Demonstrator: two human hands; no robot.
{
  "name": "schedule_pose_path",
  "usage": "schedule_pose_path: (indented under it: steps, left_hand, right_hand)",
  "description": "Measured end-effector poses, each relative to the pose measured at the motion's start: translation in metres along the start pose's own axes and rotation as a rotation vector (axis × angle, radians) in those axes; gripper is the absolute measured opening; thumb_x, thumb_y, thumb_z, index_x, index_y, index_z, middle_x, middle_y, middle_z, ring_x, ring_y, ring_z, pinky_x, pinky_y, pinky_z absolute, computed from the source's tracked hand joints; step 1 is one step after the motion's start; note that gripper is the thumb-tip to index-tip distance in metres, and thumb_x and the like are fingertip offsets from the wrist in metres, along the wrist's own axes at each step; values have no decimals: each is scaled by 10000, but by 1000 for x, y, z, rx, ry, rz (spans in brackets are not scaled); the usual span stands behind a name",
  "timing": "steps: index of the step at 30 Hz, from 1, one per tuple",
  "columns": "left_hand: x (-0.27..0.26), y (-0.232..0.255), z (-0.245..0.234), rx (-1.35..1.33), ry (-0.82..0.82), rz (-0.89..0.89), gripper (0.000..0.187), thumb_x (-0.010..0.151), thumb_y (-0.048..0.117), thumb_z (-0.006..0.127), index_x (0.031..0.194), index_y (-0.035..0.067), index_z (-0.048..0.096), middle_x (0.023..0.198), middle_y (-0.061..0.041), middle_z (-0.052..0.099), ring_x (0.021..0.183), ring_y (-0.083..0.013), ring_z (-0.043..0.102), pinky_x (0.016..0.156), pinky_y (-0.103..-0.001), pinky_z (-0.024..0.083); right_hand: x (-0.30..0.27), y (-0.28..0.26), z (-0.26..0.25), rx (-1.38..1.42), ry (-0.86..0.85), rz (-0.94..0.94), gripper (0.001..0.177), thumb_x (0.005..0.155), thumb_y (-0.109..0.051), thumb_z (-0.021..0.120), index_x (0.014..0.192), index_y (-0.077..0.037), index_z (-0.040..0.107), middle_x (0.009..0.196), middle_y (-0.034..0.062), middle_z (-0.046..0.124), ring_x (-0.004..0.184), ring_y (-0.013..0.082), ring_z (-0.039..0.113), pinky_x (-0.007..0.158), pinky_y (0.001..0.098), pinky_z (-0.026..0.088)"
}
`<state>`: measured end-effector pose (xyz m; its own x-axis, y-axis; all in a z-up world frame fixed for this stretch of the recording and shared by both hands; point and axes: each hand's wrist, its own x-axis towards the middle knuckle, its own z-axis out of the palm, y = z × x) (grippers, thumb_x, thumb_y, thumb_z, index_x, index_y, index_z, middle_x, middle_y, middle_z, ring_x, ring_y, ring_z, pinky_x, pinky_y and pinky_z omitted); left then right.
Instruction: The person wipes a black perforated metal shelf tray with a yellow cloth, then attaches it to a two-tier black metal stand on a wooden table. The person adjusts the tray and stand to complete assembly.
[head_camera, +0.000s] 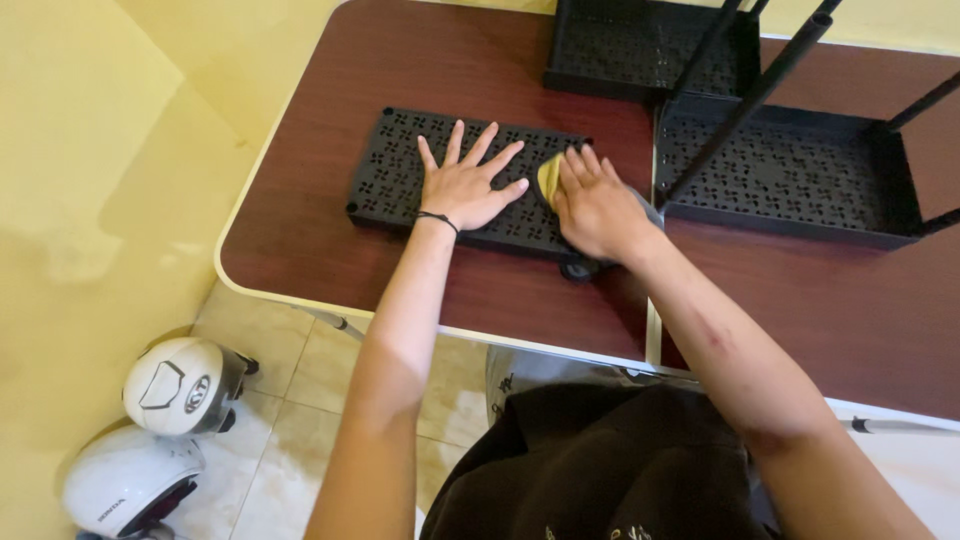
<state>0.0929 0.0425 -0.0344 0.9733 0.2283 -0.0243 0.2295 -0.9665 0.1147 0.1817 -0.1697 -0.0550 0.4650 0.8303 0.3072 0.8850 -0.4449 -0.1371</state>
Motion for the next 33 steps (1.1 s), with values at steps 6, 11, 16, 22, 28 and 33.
schedule_pose_path:
  steps: [6,11,16,22,28,33]
  left_hand:
    - [6,2,4,-44,49,-13,589,997,626,342,1564,474,303,1715,57,119,1575,-348,17,1166,-750,-74]
    - [7,-7,10,-54,1,50,556,1015,535,353,1565,474,296,1715,37,90,1562,-388,-16,1151,-750,-72]
    - [0,-3,6,-38,11,58,545,1024,500,364,1565,480,304,1719,37,98,1566,-399,-14,1152,-761,-56]
    - [0,4,5,-34,30,-20,533,1010,486,389,1540,493,329,1709,55,120,1569,-371,12,1134,-792,-70]
    - [0,2,8,-66,72,-21,512,1014,471,404,1524,502,377,1709,48,144,1576,-369,31,1144,-781,-66]
    - [-1,0,5,-99,40,-9,533,1006,536,400,1536,496,359,1712,43,135,1572,-374,27,1149,-776,-41]
  right_hand:
    - [-48,-36,-10,54,-94,-19,540,1053,-249,431,1448,117,457,1534,299,458,1480,430,392,1241,496,316]
    - [-16,-22,1,-1,-181,95,631,1046,-354,365,1504,81,371,1603,272,322,1507,421,260,1206,550,213]
    - [43,6,15,-101,-156,232,675,1020,-397,327,1535,40,313,1631,220,264,1511,402,206,1191,575,169]
    - [1,-22,4,-135,-90,69,591,1032,-281,382,1463,122,416,1535,317,416,1455,438,371,1189,533,287]
    - [-47,-54,-26,-1,-150,-10,508,974,-169,469,1413,85,495,1488,259,506,1417,390,454,1162,476,364]
    - [-44,-41,-33,54,-140,-43,525,942,-157,476,1417,64,505,1493,232,504,1407,381,449,1133,492,364]
